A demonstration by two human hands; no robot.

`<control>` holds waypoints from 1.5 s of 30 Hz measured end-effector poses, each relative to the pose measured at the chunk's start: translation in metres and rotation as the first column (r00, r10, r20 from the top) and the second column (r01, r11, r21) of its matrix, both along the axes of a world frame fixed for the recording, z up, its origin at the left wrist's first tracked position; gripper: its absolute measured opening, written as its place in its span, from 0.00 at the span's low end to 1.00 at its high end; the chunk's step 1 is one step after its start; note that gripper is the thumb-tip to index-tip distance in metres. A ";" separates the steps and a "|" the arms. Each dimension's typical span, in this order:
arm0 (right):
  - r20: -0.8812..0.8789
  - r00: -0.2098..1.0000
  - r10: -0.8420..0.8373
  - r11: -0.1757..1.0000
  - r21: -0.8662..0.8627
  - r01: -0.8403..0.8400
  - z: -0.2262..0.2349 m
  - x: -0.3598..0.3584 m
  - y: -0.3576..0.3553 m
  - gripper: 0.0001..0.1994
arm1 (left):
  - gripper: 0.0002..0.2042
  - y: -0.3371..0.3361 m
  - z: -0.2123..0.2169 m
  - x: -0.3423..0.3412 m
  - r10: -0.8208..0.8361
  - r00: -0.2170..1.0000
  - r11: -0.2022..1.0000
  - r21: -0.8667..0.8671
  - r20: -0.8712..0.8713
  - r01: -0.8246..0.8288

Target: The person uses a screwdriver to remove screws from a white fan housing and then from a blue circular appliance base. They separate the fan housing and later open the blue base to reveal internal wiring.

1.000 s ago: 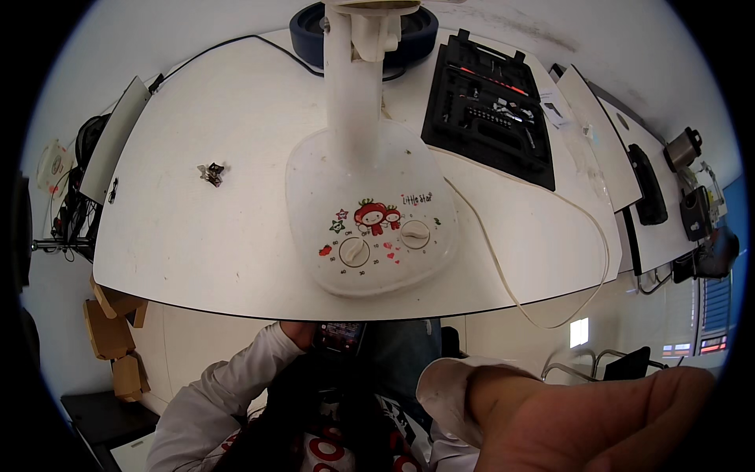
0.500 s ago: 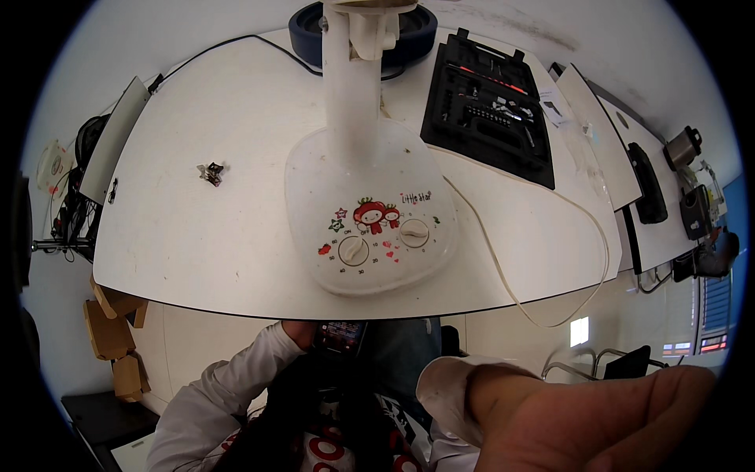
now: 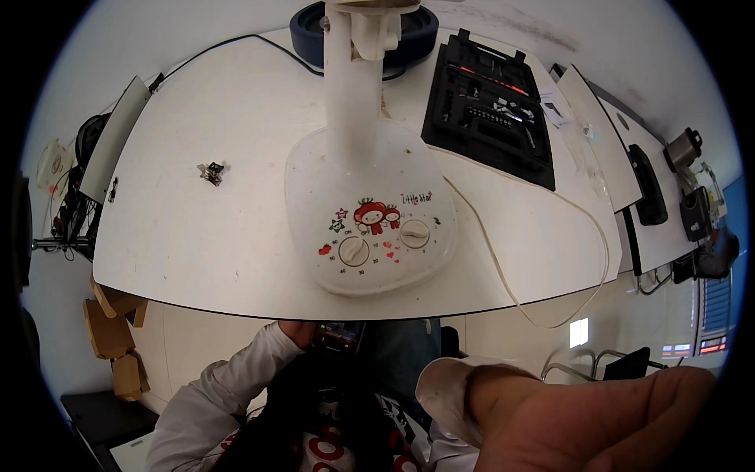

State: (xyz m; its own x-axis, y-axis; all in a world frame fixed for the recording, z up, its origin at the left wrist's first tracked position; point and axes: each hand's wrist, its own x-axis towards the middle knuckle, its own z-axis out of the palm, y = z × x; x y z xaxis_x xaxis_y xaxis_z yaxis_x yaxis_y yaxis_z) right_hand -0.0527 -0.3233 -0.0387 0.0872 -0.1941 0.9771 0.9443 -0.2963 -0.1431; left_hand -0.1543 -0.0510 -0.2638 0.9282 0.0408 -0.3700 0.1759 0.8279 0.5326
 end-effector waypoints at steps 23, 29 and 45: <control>0.006 0.997 0.082 0.997 0.000 -0.082 0.001 0.003 0.000 0.22 | 0.19 0.001 -0.006 0.003 -0.063 0.996 0.998 -0.029 -0.063 0.062; 0.008 0.994 0.105 0.994 0.000 -0.105 0.001 0.005 -0.003 0.21 | 0.20 0.002 -0.012 0.004 -0.056 0.995 0.996 -0.074 -0.077 0.050; 0.013 0.987 0.159 0.987 0.000 -0.159 0.002 0.008 0.003 0.21 | 0.19 0.004 -0.005 0.004 -0.052 0.998 0.998 0.029 0.032 0.051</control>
State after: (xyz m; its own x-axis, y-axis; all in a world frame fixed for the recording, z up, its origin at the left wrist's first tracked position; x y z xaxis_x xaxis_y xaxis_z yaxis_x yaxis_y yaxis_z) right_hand -0.0443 -0.3199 -0.0367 0.1044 -0.1803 0.9781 0.9812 -0.1415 -0.1308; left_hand -0.1501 -0.0473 -0.2685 0.9411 0.0023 -0.3383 0.2000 0.8027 0.5618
